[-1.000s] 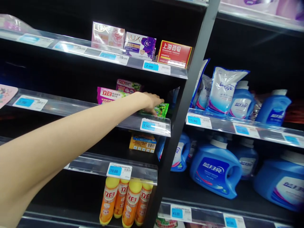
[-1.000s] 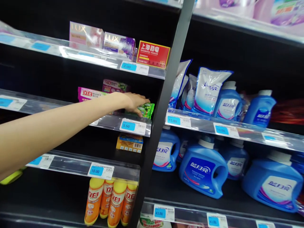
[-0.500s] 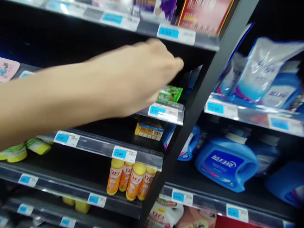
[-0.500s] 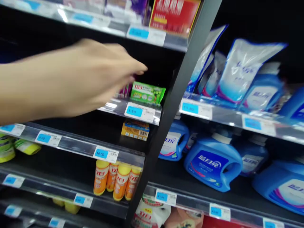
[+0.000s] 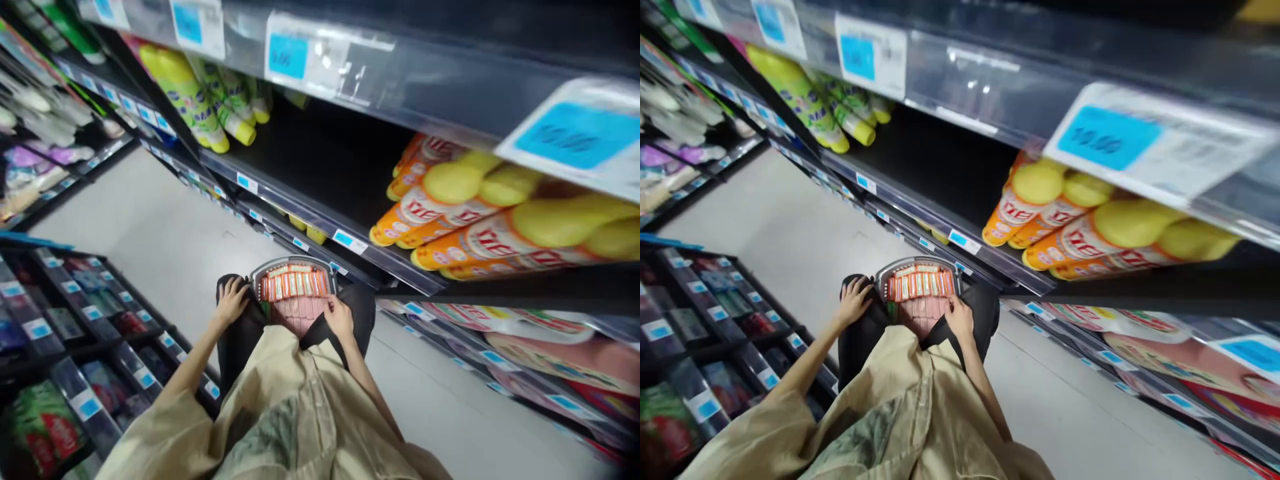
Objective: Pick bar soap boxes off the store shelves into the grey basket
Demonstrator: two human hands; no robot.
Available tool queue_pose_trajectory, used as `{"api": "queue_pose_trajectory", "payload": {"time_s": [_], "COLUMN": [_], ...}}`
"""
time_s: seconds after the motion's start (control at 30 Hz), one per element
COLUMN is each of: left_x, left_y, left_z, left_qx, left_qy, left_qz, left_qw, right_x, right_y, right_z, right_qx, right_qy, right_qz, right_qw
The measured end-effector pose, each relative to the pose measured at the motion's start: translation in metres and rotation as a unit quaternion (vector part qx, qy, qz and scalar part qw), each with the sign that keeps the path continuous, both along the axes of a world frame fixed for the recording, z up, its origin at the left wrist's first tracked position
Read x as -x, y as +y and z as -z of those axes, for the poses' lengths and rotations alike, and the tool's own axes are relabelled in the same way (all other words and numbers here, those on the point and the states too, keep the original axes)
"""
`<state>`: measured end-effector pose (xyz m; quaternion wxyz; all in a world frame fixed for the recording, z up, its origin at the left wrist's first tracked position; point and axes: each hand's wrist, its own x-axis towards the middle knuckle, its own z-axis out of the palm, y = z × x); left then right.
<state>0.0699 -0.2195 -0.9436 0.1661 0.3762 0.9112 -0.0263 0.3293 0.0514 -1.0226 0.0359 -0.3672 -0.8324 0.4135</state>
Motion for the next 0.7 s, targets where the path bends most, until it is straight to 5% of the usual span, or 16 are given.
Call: {"api": "queue_pose_trajectory", "payload": {"time_s": [0.1,0.2,0.4,0.7], "left_x": [-0.019,-0.009,0.036,0.044], "left_y": [-0.002,0.009,0.013,0.014], "left_z": [0.048,0.058,0.060,0.068], "left_qx": [0.011,0.000,-0.017,-0.010], "left_qy": [0.017,-0.003,-0.037,-0.026], "left_qz": [-0.258,-0.376,-0.448,-0.445], "left_qw": [0.966,0.927,0.893,0.895], "right_x": [0.000,0.005,0.032,0.106], "right_y": [-0.004,-0.004,-0.021,-0.164], "right_z": [0.005,0.008,0.033,0.101], "right_qx": [-0.016,-0.033,0.070,0.241], "right_qy": [-0.003,-0.005,-0.009,-0.107], "right_qz": [0.015,0.039,0.046,-0.060], "right_qw": [1.000,0.999,0.996,0.963]}}
